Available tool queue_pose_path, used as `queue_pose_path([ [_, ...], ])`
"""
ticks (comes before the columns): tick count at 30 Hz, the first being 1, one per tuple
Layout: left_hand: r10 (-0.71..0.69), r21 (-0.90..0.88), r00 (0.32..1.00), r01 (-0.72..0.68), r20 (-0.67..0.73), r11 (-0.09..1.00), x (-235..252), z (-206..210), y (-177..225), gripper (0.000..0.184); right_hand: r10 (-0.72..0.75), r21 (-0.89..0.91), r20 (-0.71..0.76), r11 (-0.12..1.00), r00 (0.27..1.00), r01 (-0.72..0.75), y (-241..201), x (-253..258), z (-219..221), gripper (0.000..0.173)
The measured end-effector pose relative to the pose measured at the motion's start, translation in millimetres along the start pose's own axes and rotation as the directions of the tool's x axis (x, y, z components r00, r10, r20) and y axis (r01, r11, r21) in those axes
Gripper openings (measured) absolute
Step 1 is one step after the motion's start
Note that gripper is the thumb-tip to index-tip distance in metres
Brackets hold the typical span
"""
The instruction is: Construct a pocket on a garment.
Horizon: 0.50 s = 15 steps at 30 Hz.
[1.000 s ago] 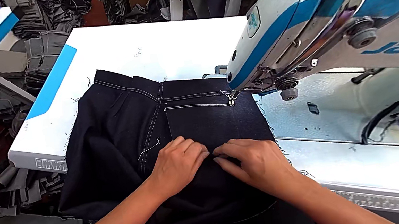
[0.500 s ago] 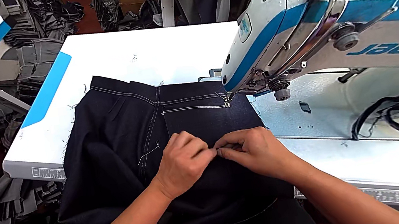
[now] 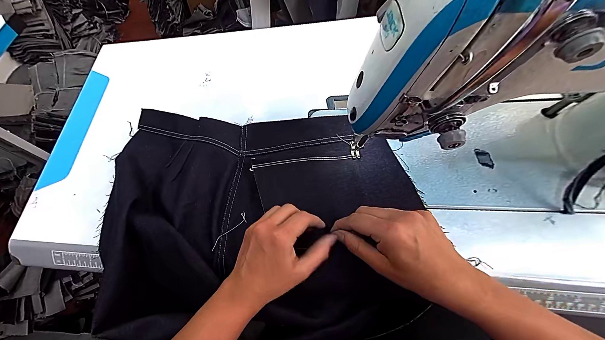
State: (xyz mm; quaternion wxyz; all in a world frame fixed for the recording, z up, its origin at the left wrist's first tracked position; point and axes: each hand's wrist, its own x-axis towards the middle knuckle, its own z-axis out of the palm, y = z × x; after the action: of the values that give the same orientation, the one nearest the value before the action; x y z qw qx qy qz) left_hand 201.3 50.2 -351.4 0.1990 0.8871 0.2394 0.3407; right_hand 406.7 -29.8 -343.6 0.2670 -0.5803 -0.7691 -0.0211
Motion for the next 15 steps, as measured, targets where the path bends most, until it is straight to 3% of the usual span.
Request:
queue_pose_path([
  [4, -0.064, 0.032, 0.991, 0.061, 0.120, 0.998, 4, -2, 1, 0.016, -0.028, -0.019, -0.024, 0.999, 0.999, 0.028, 0, -1, 1, 0.029],
  [9, 0.117, 0.149, 0.986, -0.134, 0.118, 0.980, 0, 8, -5, 0.015, -0.060, -0.040, -0.020, 0.997, 0.998, 0.059, -1, -4, 1, 0.028],
  [15, 0.112, 0.084, 0.982, -0.126, 0.155, 0.989, -4, -2, -14, 0.017, -0.105, -0.050, -0.051, 0.993, 0.993, 0.103, -2, -7, 3, 0.025],
])
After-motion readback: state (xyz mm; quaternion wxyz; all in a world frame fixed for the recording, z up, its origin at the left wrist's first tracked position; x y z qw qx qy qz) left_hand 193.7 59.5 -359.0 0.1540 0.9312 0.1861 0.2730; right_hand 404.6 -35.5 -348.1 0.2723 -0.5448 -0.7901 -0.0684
